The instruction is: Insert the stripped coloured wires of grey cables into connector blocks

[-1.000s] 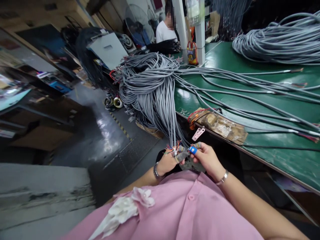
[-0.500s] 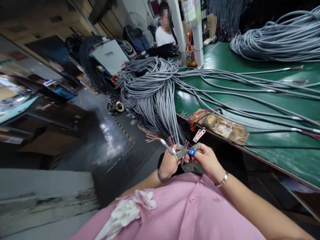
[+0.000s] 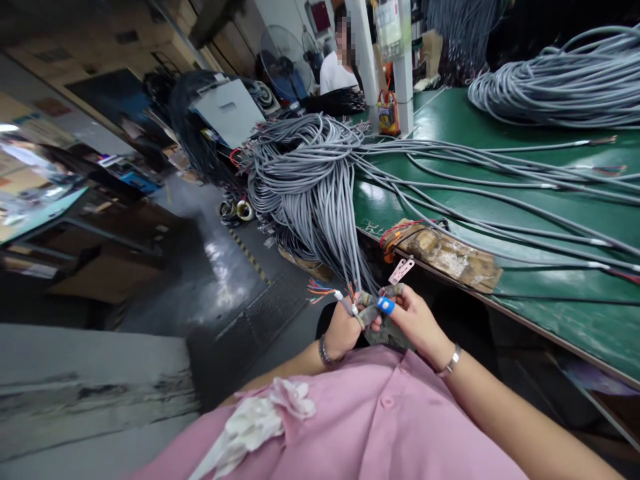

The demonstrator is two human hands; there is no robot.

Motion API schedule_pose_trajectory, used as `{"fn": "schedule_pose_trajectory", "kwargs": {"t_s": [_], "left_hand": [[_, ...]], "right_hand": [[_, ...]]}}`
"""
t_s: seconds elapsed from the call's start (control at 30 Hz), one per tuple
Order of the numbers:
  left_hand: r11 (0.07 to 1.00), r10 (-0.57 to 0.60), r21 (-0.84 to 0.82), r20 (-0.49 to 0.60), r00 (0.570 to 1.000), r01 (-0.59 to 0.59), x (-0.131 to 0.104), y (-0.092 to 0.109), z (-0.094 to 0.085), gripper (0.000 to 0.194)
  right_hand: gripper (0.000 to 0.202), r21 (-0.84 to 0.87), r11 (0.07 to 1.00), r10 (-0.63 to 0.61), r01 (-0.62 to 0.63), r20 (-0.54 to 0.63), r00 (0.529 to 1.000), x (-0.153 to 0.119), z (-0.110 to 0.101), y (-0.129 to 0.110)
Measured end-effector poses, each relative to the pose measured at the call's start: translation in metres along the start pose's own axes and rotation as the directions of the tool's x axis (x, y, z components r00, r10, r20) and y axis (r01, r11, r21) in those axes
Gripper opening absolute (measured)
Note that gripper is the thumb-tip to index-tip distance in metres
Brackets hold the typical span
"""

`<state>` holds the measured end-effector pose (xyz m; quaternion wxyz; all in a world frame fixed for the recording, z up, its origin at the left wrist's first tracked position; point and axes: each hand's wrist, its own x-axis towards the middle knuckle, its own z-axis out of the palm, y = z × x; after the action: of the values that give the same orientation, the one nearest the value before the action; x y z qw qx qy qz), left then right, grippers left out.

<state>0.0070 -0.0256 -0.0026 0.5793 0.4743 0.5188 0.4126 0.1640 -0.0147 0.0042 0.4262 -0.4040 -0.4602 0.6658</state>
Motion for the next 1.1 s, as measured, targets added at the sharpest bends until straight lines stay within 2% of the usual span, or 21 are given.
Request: {"fn": "schedule_pose_trajectory", "kwargs": {"t_s": [0.17, 0.3, 0.4, 0.47, 0.6, 0.67, 0.73, 0.87, 0.97, 1.1], "left_hand": [[0.997, -0.052, 0.056, 0.123, 0.991, 0.045, 0.004, 0.007, -0.004, 0.033], [0.984, -0.105, 0.165, 0.28, 0.954, 0.06, 0.01, 0.007, -0.016, 0.029], [0.981, -0.135, 0.176, 0.331, 0.934, 0.08, 0.012, 0.007, -0.017, 0.03], [0.992, -0.107, 0.102, 0.292, 0.95, 0.08, 0.011, 0.007, -0.014, 0.032], [0.99, -0.062, -0.119, 0.088, 0.994, 0.072, 0.009, 0.004, -0.007, 0.035], [0.977, -0.076, -0.2, 0.003, 0.997, 0.075, 0.009, 0.003, -0.005, 0.035], [0.97, -0.081, -0.235, -0.044, 0.996, 0.069, 0.01, 0.001, -0.004, 0.034], [0.978, -0.039, -0.205, -0.065, 0.997, 0.025, 0.01, -0.005, -0.003, 0.032], [0.996, 0.06, -0.064, -0.034, 0.998, -0.062, 0.008, -0.011, -0.003, 0.026], [0.978, 0.174, 0.118, 0.001, 0.985, -0.173, 0.004, -0.019, -0.003, 0.015]], "right_hand": [[0.031, 0.033, 0.999, -0.011, 0.01, 0.029, 1.0, 0.005, -0.003, 0.005], [0.025, 0.026, 0.999, -0.04, 0.038, 0.069, 0.997, 0.002, -0.003, 0.007], [0.023, 0.001, 0.999, -0.05, 0.05, 0.073, 0.996, 0.001, -0.001, 0.005], [0.023, -0.006, 0.999, -0.042, 0.042, 0.023, 0.999, 0.003, -0.001, 0.005], [0.026, 0.112, 0.994, 0.023, -0.015, -0.078, 0.997, 0.005, -0.006, 0.012], [0.029, 0.215, 0.975, 0.07, -0.058, -0.047, 0.996, 0.004, -0.009, 0.016], [0.03, 0.231, 0.968, 0.104, -0.101, -0.001, 0.995, 0.001, -0.01, 0.018], [0.032, -0.025, 0.995, 0.101, -0.101, -0.017, 0.995, -0.001, -0.006, 0.018], [0.032, -0.217, 0.976, 0.026, -0.033, -0.036, 0.999, 0.003, -0.003, 0.02], [0.029, -0.312, 0.949, -0.053, 0.038, -0.04, 0.998, 0.006, -0.003, 0.024]]}}
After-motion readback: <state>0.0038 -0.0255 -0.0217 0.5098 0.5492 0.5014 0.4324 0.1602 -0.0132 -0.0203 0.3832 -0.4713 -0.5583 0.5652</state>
